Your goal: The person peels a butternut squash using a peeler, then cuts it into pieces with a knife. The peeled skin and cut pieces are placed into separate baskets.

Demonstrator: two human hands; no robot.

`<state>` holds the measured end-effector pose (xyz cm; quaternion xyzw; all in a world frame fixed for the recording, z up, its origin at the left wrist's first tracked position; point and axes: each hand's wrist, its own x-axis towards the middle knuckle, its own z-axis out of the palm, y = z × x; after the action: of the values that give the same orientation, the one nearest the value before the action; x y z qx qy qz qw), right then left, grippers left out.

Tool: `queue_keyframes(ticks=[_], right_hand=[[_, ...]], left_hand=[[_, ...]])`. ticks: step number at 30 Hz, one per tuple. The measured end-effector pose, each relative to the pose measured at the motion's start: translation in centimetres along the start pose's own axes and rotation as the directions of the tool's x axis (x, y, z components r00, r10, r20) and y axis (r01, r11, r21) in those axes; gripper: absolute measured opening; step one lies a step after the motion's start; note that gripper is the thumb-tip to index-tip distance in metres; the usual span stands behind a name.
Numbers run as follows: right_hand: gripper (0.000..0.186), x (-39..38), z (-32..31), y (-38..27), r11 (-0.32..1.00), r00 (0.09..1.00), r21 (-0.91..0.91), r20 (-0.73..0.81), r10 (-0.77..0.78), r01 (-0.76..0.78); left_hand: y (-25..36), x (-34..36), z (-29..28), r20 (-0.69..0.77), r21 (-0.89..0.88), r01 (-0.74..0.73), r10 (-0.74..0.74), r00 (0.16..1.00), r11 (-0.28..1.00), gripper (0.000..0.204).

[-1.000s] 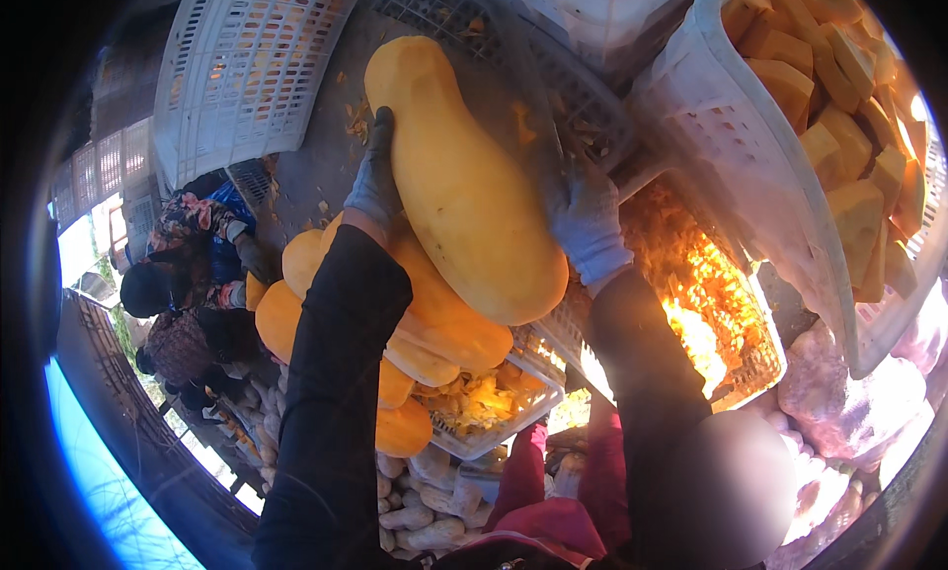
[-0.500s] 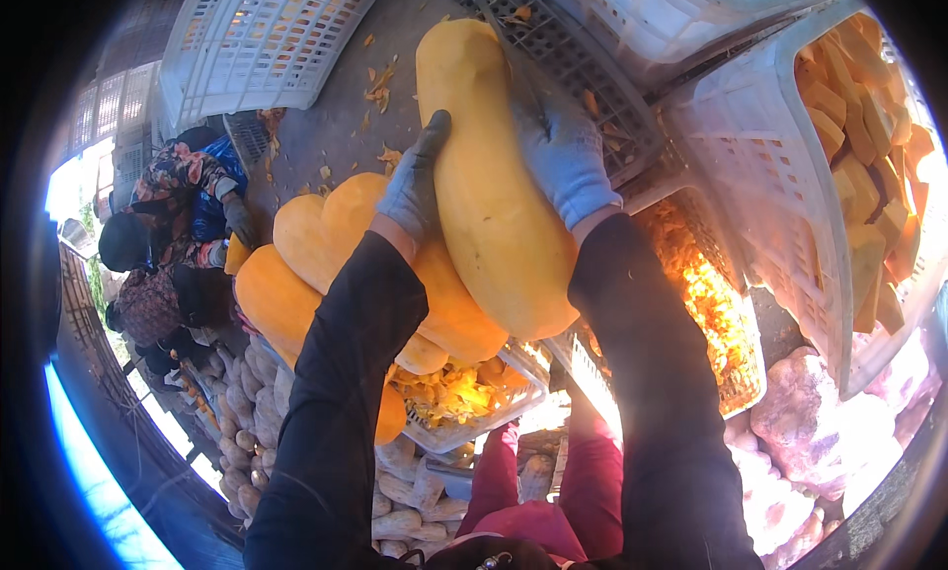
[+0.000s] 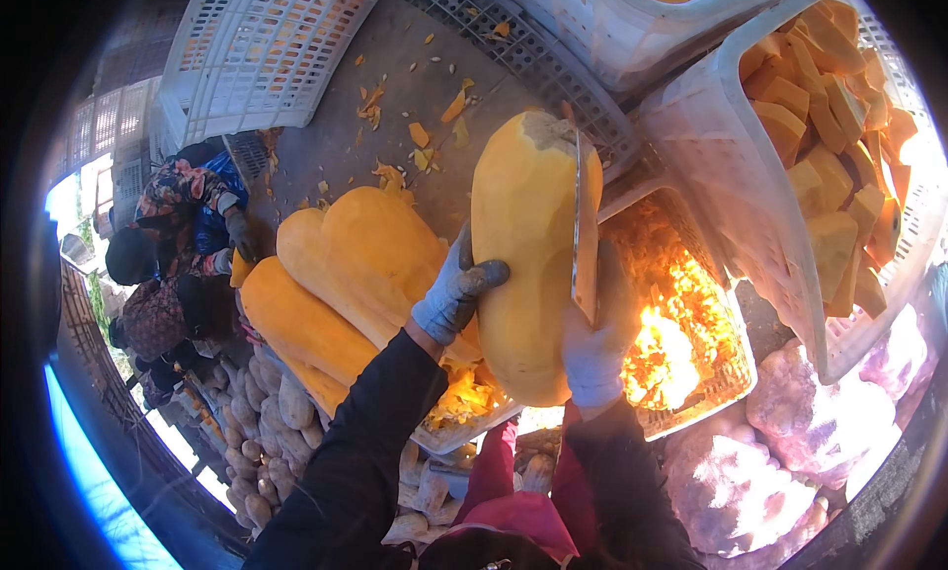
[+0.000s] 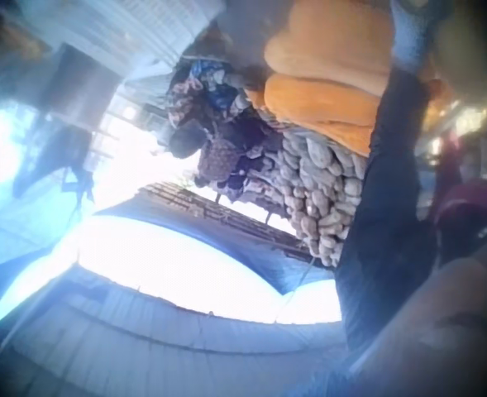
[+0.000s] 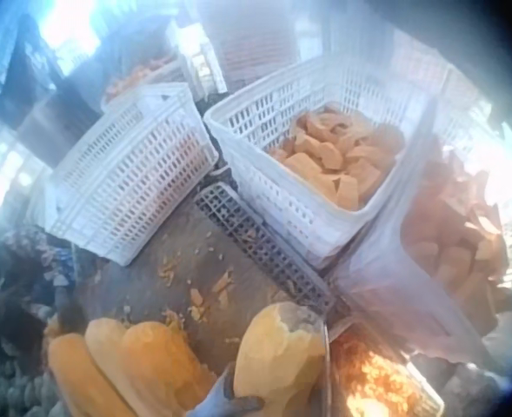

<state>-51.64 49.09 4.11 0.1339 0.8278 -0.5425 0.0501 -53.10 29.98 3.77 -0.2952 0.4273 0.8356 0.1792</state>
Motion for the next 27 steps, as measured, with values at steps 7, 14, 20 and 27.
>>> queue_keyframes(ticks=[7, 14, 20, 27], right_hand=[[0.036, -5.3, -1.1, 1.9, 0.779, 0.956, 0.573, 0.024, 0.294, -0.254], [0.050, -1.4, -0.3, -6.0, 0.949, 0.949, -0.022, 0.039, -0.314, 0.315], [0.074, 4.6, 4.2, -12.9, 0.826, 0.837, 0.148, -0.027, -0.546, 0.544], [0.070, 6.2, 6.3, -15.3, 0.781, 0.837, 0.340, -0.036, -0.546, 0.524]], left_hand=[[-0.5, -3.0, 0.7, 0.046, 0.035, 0.077, -0.079, 0.996, 0.996, 0.104], [3.8, -4.8, 0.6, 0.009, 0.003, -0.092, 0.092, 0.996, 0.996, 0.104], [10.7, -2.1, -5.7, 0.375, 0.096, -0.375, 0.316, 0.872, 0.922, 0.093], [14.4, -3.9, -5.0, 0.026, 0.480, -0.413, 0.458, 0.889, 0.774, 0.120]])
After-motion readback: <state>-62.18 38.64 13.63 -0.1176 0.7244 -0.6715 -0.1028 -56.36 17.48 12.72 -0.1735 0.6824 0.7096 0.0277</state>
